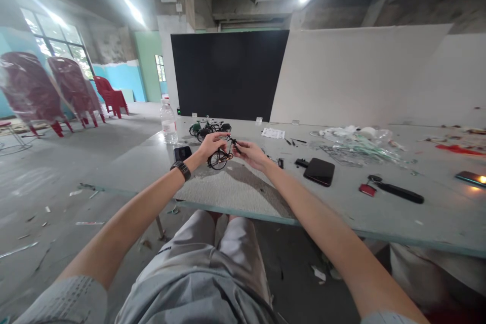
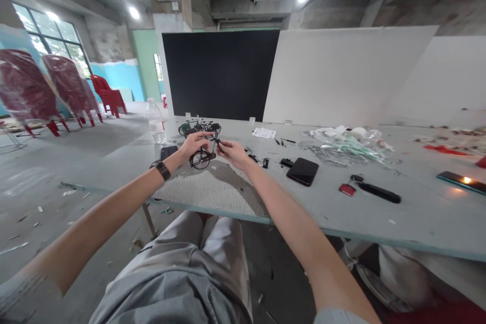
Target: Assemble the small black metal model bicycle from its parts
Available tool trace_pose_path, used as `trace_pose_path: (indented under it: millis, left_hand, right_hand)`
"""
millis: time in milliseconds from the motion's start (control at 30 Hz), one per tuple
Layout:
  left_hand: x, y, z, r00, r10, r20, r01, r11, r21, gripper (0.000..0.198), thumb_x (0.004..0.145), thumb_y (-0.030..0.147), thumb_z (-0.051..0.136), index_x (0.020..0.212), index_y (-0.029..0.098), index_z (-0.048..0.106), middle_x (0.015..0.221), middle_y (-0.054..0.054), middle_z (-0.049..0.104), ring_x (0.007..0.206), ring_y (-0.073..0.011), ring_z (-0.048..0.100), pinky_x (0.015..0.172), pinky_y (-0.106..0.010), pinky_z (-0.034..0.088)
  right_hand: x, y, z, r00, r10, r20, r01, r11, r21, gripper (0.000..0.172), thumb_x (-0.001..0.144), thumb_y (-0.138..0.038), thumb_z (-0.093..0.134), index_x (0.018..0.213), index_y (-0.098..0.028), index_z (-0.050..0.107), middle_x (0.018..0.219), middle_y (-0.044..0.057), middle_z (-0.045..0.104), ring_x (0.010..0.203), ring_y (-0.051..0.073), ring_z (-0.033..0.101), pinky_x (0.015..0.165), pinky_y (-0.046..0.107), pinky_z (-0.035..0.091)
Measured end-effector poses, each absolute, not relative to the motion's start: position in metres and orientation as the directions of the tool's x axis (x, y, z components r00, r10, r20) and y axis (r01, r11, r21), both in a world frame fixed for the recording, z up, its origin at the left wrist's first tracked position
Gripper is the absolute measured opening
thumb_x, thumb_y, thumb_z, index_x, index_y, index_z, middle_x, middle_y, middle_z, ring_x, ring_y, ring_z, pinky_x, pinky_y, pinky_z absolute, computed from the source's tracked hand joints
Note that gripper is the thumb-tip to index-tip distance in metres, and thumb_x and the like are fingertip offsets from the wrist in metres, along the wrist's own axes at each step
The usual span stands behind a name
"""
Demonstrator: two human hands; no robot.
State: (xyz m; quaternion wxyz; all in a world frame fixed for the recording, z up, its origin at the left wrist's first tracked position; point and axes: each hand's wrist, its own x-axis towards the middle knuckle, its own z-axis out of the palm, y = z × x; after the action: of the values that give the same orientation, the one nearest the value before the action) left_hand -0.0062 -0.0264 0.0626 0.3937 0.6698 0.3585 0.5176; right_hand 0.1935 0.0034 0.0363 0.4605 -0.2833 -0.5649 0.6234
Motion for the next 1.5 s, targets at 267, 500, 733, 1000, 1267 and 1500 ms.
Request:
trace_pose_path:
  millis: [267,500,733,1000,1267,1500]
  left_hand:
    - [-0.001,-0.034,0.061,0.169,0.864,0.475,0.021,-0.485,0.874,0.044,0.085,0.015,0.06,0.128,0.012,0.066,0.067,-0.001,0.065,0.065,-0.0134,0.063,0.068,-0.026,0.052]
    - [0.002,-0.036,0.053,0.176,0.855,0.487,-0.033,-0.49,0.871,0.044,0.085,0.019,0.062,0.128,0.01,0.064,0.066,0.0,0.065,0.064,-0.0135,0.062,0.07,-0.028,0.053]
    - [0.003,-0.037,0.048,0.154,0.856,0.494,-0.047,-0.493,0.869,0.039,0.085,0.02,0.063,0.123,0.012,0.064,0.065,0.0,0.064,0.063,-0.0139,0.063,0.07,-0.028,0.053]
    - [0.002,-0.036,0.045,0.16,0.846,0.509,-0.044,-0.509,0.86,0.032,0.086,0.023,0.065,0.116,0.013,0.063,0.065,0.0,0.065,0.064,-0.0143,0.064,0.07,-0.029,0.053]
    - [0.0,-0.036,0.045,0.167,0.829,0.534,-0.007,-0.54,0.841,0.029,0.087,0.028,0.069,0.11,0.013,0.063,0.063,0.001,0.064,0.062,-0.0141,0.064,0.069,-0.03,0.055]
    - [-0.005,-0.04,0.048,0.226,0.773,0.593,0.044,-0.616,0.786,0.031,0.089,0.035,0.068,0.111,0.014,0.063,0.067,0.001,0.064,0.065,-0.0132,0.065,0.068,-0.027,0.054]
  right_hand:
    - [0.194,0.002,0.041,-0.39,0.888,0.243,-0.329,0.112,-0.938,0.025,0.082,-0.042,0.081,0.093,-0.02,0.078,0.097,0.008,0.07,0.091,0.018,0.065,0.088,0.033,0.054]
    - [0.191,0.006,0.035,-0.329,0.886,0.326,-0.28,0.239,-0.93,0.05,0.061,-0.052,0.094,0.095,-0.021,0.077,0.087,0.005,0.069,0.082,0.017,0.06,0.079,0.032,0.049]
    - [0.19,0.002,0.036,-0.386,0.864,0.322,-0.313,0.206,-0.927,0.041,0.067,-0.051,0.091,0.086,-0.018,0.077,0.086,0.006,0.068,0.08,0.017,0.06,0.083,0.033,0.051]
    - [0.194,0.003,0.036,-0.407,0.886,0.224,-0.293,0.106,-0.95,0.037,0.072,-0.047,0.089,0.09,-0.017,0.077,0.089,0.007,0.067,0.08,0.016,0.059,0.083,0.032,0.053]
    - [0.196,-0.003,0.044,-0.452,0.879,0.152,-0.283,0.02,-0.959,0.023,0.078,-0.036,0.084,0.087,-0.017,0.075,0.089,0.006,0.064,0.082,0.017,0.059,0.082,0.033,0.052]
    - [0.2,-0.007,0.049,-0.481,0.865,0.144,-0.228,0.035,-0.973,0.024,0.078,-0.036,0.085,0.089,-0.017,0.075,0.097,0.009,0.067,0.09,0.02,0.063,0.083,0.034,0.055]
